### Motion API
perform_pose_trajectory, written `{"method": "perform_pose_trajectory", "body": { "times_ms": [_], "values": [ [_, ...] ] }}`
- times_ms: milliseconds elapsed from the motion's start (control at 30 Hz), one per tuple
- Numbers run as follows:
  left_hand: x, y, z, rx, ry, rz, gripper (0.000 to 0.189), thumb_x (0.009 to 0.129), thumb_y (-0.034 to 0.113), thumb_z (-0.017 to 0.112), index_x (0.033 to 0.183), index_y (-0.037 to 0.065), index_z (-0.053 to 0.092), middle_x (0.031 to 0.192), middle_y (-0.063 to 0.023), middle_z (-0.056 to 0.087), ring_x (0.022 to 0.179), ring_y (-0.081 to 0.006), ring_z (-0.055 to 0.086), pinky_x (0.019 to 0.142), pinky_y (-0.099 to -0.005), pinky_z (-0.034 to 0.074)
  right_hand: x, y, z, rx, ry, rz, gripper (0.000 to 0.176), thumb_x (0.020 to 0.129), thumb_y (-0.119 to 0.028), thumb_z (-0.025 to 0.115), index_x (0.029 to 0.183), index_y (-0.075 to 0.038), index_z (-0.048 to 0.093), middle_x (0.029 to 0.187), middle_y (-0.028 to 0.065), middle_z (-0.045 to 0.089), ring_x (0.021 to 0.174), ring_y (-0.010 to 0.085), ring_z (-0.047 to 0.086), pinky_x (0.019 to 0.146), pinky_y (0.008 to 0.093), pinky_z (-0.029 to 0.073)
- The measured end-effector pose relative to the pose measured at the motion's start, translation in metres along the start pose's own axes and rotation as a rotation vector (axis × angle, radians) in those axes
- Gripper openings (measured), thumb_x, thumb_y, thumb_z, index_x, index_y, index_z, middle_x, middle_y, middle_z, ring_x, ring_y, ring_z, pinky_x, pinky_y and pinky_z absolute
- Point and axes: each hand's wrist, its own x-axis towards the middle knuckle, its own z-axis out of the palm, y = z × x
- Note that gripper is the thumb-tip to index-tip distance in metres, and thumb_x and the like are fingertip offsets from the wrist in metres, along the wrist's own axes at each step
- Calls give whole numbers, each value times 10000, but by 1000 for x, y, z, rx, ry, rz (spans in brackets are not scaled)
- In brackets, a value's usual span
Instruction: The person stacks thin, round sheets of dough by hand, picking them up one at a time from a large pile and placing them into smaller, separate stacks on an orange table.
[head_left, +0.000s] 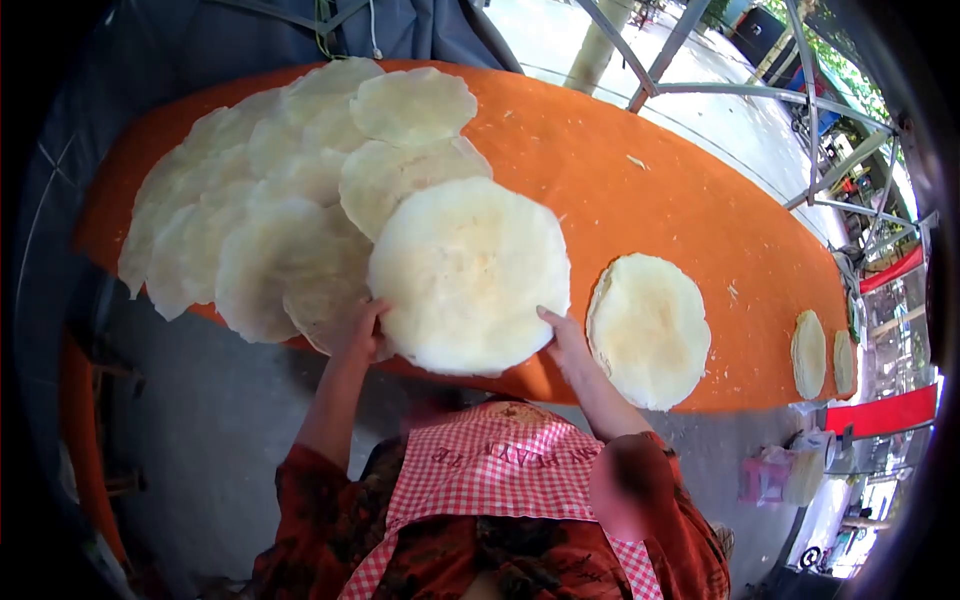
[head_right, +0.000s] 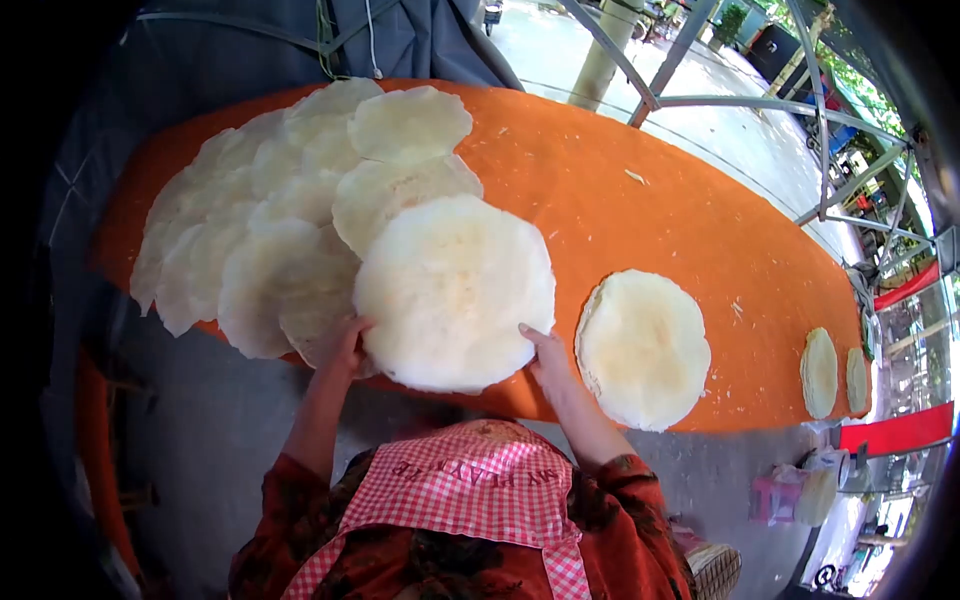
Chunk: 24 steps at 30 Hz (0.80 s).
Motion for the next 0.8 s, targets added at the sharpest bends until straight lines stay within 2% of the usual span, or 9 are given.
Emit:
{"method": "perform_pose_trajectory", "body": {
  "times_ms": [100, 233, 333, 433, 500, 533, 567, 667, 800],
  "values": [
    [40, -39, -12, 78, 2, -36, 423, 755, 120, 660, 1130, -59, 580, 974, -135, 659, 816, -235, 650, 690, -361, 529, 12, 30, -12, 2, 105, 69, 450, 879, -119, 644, 1277, 38, 504, 1245, 176, 594, 1124, 292, 591, 968, 424, 486],
    [47, -45, -17, 97, 3, -6, 396, 769, 121, 646, 1122, -47, 582, 987, -141, 652, 839, -252, 646, 713, -386, 528, 18, -5, -10, 82, -13, 110, 479, 908, -226, 628, 1304, 13, 501, 1269, 166, 587, 1135, 269, 591, 982, 424, 475],
    [50, -46, -13, 125, 15, -55, 409, 768, 119, 637, 1141, -28, 555, 995, -136, 634, 865, -271, 638, 734, -411, 536, 24, -36, -1, 21, 45, 151, 510, 920, -274, 608, 1324, 13, 484, 1256, 162, 599, 1146, 267, 587, 988, 406, 472],
    [57, -51, -30, 120, 28, -106, 452, 766, 112, 646, 1182, -24, 532, 1022, -142, 625, 889, -281, 634, 755, -427, 536, 62, -36, -4, -163, -15, 259, 497, 915, -265, 603, 1309, 22, 504, 1240, 165, 610, 1146, 268, 587, 986, 395, 468],
    [54, -48, -22, 97, 56, -122, 471, 752, 102, 668, 1188, -22, 542, 1014, -137, 630, 881, -282, 633, 765, -423, 528, 79, -24, -19, -207, -128, 187, 466, 889, -227, 622, 1268, 33, 542, 1233, 169, 614, 1126, 268, 599, 978, 384, 471],
    [49, -41, -16, 67, -44, -129, 474, 750, 97, 669, 1192, -9, 537, 1048, -139, 619, 919, -287, 622, 793, -448, 528, 75, -26, -13, -280, -94, 149, 425, 858, -162, 641, 1228, 35, 574, 1203, 169, 627, 1089, 269, 615, 964, 382, 479],
    [31, -26, -1, 80, 19, -201, 486, 750, 68, 653, 1214, 3, 524, 1095, -137, 606, 943, -282, 616, 801, -442, 530, 60, -37, 0, -283, -44, 105, 404, 831, -82, 657, 1209, 40, 578, 1156, 158, 644, 1059, 259, 626, 943, 377, 490],
    [18, -11, 19, 70, 47, -106, 509, 752, 34, 632, 1244, 8, 507, 1138, -128, 598, 947, -274, 616, 808, -419, 534, 30, -63, 14, -252, -59, 0, 413, 795, -11, 676, 1192, 46, 580, 1108, 144, 659, 1027, 246, 636, 913, 377, 504],
    [-3, 20, 92, 150, -151, 85, 517, 754, 9, 615, 1258, 3, 499, 1123, -109, 600, 943, -256, 615, 808, -381, 536, -34, -129, -17, -262, 55, -192, 446, 758, 5, 709, 1181, 41, 575, 1086, 157, 663, 968, 253, 661, 869, 387, 537]
  ]
}}
